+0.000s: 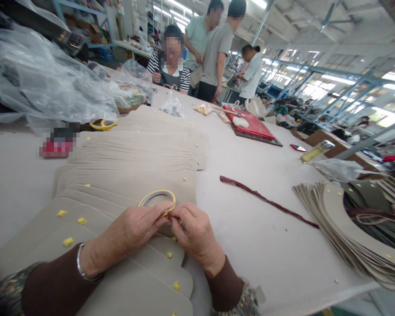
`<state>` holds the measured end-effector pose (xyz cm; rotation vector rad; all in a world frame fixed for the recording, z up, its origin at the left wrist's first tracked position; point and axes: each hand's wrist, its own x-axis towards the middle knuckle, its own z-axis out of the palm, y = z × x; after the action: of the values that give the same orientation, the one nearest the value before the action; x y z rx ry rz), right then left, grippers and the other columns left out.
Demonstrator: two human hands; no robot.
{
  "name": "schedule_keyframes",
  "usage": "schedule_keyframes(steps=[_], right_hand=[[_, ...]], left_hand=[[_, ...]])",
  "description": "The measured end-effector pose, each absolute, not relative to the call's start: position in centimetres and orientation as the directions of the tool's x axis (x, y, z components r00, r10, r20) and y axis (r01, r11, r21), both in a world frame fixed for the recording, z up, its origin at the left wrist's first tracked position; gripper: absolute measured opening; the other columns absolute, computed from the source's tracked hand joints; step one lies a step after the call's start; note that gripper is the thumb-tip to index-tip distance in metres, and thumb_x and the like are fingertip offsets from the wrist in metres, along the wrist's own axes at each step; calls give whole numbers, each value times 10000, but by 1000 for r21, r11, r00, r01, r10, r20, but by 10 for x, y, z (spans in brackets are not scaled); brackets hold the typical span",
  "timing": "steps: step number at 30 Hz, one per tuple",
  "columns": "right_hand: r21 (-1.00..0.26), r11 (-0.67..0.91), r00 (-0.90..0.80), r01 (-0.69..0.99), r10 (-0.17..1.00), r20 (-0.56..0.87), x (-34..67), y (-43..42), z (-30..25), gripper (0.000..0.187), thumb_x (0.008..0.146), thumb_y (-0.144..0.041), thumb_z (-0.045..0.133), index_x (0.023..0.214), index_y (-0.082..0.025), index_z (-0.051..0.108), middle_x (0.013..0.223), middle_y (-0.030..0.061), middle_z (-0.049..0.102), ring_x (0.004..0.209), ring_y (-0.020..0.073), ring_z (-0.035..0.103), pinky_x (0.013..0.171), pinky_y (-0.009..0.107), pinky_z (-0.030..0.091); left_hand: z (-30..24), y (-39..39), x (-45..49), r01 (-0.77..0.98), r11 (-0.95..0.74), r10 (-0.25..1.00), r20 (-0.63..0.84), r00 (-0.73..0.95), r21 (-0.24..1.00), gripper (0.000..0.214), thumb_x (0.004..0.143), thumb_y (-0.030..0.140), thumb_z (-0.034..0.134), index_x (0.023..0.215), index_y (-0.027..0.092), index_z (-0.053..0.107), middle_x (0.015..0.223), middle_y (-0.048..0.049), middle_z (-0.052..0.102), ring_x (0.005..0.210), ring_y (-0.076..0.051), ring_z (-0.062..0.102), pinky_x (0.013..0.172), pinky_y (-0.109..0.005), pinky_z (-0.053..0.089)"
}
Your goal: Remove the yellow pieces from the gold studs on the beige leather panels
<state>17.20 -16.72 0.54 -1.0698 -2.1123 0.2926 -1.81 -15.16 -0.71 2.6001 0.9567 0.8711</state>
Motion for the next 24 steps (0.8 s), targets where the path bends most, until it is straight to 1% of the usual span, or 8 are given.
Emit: schedule_keyframes(steps=[4,7,10,12,14,17,20,24], right_hand=[[-422,602,-346,678,767,540,169,-169,4,210,855,-108,452,789,-202,627,660,33,639,612,148,592,609,261,496],[-457,564,-279,688,787,550,165,-173,5,192,835,-125,469,761,-198,631,634,24,628,580,139,579,586,251,482],[-685,381,-101,621,906,412,162,-172,6,144,802,-179,517,714,-199,629,610,4,627,536,124,567,547,236,479],[-876,162,35,455,979,200,165,-168,5,121,788,-244,558,699,-189,620,555,-15,611,468,117,548,478,227,470],[-960,-16,102,280,995,13,172,-162,2,163,775,-321,607,707,-175,623,513,-26,596,417,115,533,432,228,465],[-974,-67,116,216,992,-42,186,-155,-4,238,767,-390,658,752,-153,659,555,-9,628,445,118,554,465,238,488],[-951,-49,82,304,996,-25,195,-152,-10,253,797,-395,647,798,-146,691,597,5,646,482,117,562,490,232,481],[-903,-68,39,424,998,-57,199,-153,-12,232,811,-367,624,786,-149,701,580,3,640,477,123,554,477,230,462]], left_hand=[[-4,-151,-16,495,-740,668,412,620,454,178,986,177,370,1119,197,487,934,-22,662,830,-134,651,705,-246,502],[-3,-150,-14,539,-732,681,420,600,417,168,980,172,361,945,192,524,787,0,607,706,-135,602,617,-247,458],[-3,-152,-10,558,-748,661,482,575,361,208,973,172,353,841,196,512,697,15,544,604,-132,520,536,-246,391],[-2,-154,-7,544,-769,633,513,580,334,207,962,152,361,821,198,505,679,20,523,585,-131,486,527,-249,370],[-2,-153,-4,556,-769,633,504,587,317,189,955,142,382,819,199,501,692,19,528,610,-136,492,553,-255,379],[0,-147,-3,654,-716,688,408,600,245,127,943,144,441,850,193,513,778,-4,581,723,-164,537,632,-277,420],[3,-142,-4,703,-697,708,290,643,142,68,919,155,508,866,188,535,849,-27,610,795,-199,542,692,-316,445],[4,-143,-5,688,-715,694,240,679,122,47,912,177,539,868,191,546,857,-24,611,785,-194,533,709,-328,446]])
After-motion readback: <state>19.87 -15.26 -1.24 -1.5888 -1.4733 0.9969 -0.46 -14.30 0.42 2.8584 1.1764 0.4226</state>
